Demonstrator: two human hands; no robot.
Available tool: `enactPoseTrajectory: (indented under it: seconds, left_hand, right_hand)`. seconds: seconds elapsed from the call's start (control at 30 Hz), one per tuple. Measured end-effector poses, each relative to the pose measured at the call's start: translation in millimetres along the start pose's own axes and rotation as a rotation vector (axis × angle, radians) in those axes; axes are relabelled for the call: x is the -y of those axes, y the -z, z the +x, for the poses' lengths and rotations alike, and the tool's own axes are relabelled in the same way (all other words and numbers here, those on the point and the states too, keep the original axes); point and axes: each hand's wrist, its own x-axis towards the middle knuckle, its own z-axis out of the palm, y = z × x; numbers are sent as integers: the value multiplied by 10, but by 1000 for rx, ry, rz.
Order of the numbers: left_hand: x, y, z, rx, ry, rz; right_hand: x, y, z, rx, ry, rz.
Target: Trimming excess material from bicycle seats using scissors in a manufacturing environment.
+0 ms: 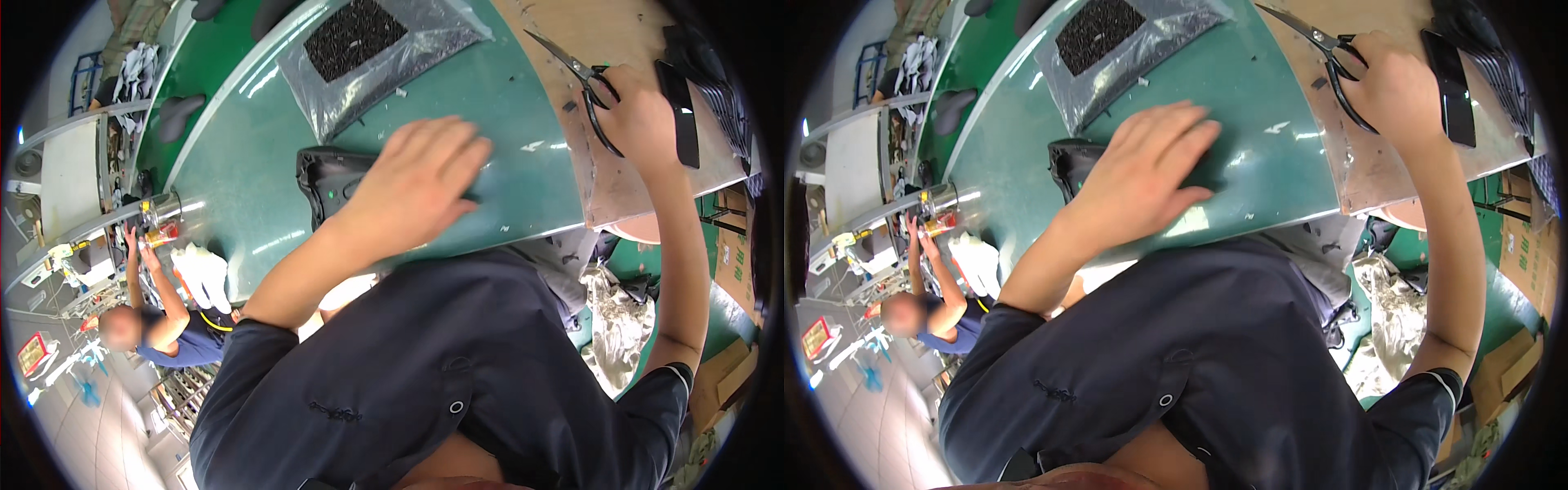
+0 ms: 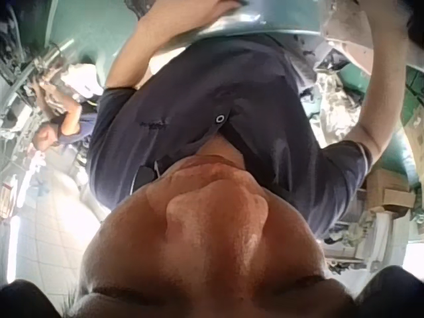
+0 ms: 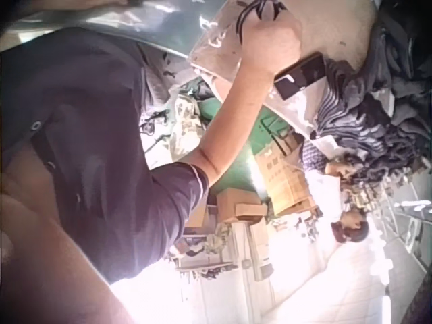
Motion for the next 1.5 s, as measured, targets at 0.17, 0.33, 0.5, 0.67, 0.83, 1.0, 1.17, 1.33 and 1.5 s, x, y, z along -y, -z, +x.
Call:
enactPoseTrajectory:
  seconds: [0.17,0.33,0.5,0.67,0.83,1.0,1.17,1.33,1.5]
  left_hand:
    - [193,-71,-259,231,131,168]
    - [296,406,-73,385,41,79]
    - [833,1083,552,64,-125,757]
    - [1671,1573,1214,-714,-10,1056]
    - [2002,1227,939,-630,6,827]
    - [2632,1080,334,-561,199,726]
    - [3576,1229,-21,-479,443,673]
    - [4728,1283,245,-363,575,710]
    - [5607,1264,811,-132,837,814]
  right_hand:
    - [-105,-230,94,41,-191,130]
    - [-29,-439,41,-273,-119,119]
    - [-8,-409,52,-262,-99,113]
    - [32,-421,117,-269,-73,86]
    - [-11,-446,120,-269,-80,51]
    - [45,-426,173,-244,-73,50]
    - [104,-428,231,-226,-52,36]
    - [81,-445,249,-175,-35,39]
    - [101,-464,305,-117,-78,67]
